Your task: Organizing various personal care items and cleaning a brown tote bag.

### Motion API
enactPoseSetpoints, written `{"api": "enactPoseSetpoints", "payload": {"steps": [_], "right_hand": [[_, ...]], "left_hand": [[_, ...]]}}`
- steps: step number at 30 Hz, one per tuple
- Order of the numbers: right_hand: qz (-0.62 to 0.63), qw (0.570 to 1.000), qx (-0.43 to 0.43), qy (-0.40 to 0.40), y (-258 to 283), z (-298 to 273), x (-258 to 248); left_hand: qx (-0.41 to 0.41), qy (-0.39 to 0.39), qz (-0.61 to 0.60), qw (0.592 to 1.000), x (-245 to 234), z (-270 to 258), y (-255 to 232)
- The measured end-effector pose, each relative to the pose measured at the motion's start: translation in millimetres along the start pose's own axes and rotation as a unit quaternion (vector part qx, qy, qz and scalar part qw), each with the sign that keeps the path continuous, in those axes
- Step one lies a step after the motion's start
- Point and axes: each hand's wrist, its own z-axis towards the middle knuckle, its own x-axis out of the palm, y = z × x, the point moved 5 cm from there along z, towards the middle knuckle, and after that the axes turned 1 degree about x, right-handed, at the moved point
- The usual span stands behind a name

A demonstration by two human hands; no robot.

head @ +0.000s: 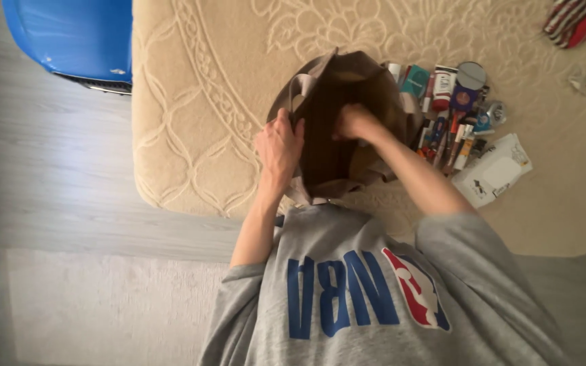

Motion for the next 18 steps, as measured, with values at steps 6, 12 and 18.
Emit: {"api": "enactPoseSetpoints", "payload": {"steps": [6,12,18], "right_hand": [[0.307,0.887,-0.024,-0.343,11,-283,-106],[0.079,0.865,0.247,-0.429,-144,-392,36],[0.142,0.845,0.476,-0.199,-117,-413,113]], "left_hand": [[0.101,-0.090,-0.032,0.990,-37,-22,-33],[0.231,-0.015,-0.007,0.973,-20,-51,-43],[0.292,0.228,-0.020,0.928,34,-93,-57]]}}
